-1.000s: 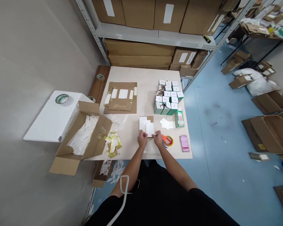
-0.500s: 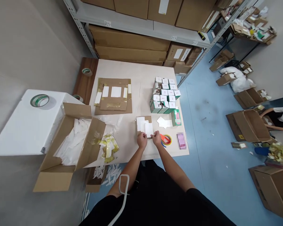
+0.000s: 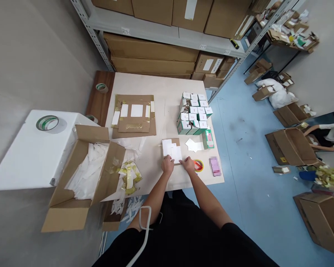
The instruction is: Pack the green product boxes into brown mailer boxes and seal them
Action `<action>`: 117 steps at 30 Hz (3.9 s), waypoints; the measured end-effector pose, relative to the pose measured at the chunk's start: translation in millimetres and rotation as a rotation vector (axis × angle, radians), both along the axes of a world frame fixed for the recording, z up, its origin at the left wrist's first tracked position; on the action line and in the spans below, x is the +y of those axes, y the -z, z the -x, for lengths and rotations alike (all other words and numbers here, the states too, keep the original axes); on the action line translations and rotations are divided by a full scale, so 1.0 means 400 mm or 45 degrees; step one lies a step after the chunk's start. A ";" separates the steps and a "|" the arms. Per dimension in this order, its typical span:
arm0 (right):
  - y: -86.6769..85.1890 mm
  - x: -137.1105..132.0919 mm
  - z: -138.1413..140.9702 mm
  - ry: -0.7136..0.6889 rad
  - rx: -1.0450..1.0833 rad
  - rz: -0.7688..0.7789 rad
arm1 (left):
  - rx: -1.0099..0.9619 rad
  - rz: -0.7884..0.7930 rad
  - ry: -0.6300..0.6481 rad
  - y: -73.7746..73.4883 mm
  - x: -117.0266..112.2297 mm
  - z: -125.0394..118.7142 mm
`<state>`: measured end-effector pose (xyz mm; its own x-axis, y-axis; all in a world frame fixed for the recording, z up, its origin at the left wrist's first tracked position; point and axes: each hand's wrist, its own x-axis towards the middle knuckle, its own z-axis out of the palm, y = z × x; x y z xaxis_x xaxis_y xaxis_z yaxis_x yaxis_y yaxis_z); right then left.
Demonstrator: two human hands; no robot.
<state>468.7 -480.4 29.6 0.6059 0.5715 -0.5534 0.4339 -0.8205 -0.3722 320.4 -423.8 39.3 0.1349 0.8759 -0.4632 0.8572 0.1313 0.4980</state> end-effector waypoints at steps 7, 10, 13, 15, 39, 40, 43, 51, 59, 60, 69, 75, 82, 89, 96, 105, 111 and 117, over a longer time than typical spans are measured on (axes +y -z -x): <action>0.034 -0.007 0.001 -0.038 0.093 -0.139 | -0.059 -0.236 0.676 0.013 0.041 0.010; 0.054 -0.012 0.019 -0.060 0.184 -0.339 | -0.122 -0.140 0.656 0.027 0.047 0.008; 0.067 -0.020 0.044 -0.032 0.212 -0.512 | -0.206 -0.097 0.568 0.034 0.048 0.012; 0.069 -0.026 0.062 -0.047 0.216 -0.606 | -0.232 -0.127 0.490 0.033 0.043 0.021; 0.044 0.050 0.252 -0.559 0.561 -0.597 | -0.670 -0.003 -0.339 0.011 0.062 0.329; 0.039 0.055 0.254 -0.557 0.543 -0.614 | -0.704 -0.006 -0.315 0.002 0.060 0.323; 0.008 0.068 0.237 -0.546 0.453 -0.696 | -0.805 -0.044 -0.237 -0.040 0.056 0.301; -0.168 0.109 0.117 -0.622 0.469 -0.960 | -0.802 -0.281 -0.260 -0.221 0.015 0.220; -0.347 0.096 0.108 -0.914 0.643 -1.260 | -0.716 -0.743 -0.482 -0.400 -0.127 0.202; -0.367 0.090 0.120 -0.953 0.689 -1.269 | -0.689 -0.793 -0.507 -0.423 -0.151 0.216; -0.513 -0.017 0.393 -1.446 0.991 -1.327 | -0.397 -1.053 -0.979 -0.581 -0.456 0.398; -0.548 -0.197 0.720 -1.928 1.232 -1.267 | -0.248 -1.196 -1.462 -0.606 -0.771 0.576; -0.558 -0.610 1.081 -2.409 1.598 -1.050 | -0.048 -1.280 -1.984 -0.610 -1.247 0.731; -0.521 -1.051 1.288 -2.758 1.879 -0.699 | 0.142 -1.345 -2.446 -0.575 -1.654 0.751; -0.497 -1.337 1.369 -2.956 2.048 -0.360 | 0.348 -1.364 -2.719 -0.538 -1.886 0.730; -0.427 -1.329 1.557 -2.580 1.824 -0.198 | 0.183 -1.343 -2.614 -0.483 -1.838 0.912; -0.343 -1.197 1.747 -2.393 1.732 -0.046 | -0.080 -1.277 -2.607 -0.406 -1.722 1.097; -0.237 -1.171 1.878 -2.413 1.729 0.127 | -0.196 -1.266 -2.721 -0.343 -1.698 1.233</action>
<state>-282.5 -948.7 124.6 -0.9767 -0.1965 -0.0864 0.0831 0.0248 -0.9962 -172.7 -1102.9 176.5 -0.9338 -0.3536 -0.0542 -0.1376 0.2150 0.9669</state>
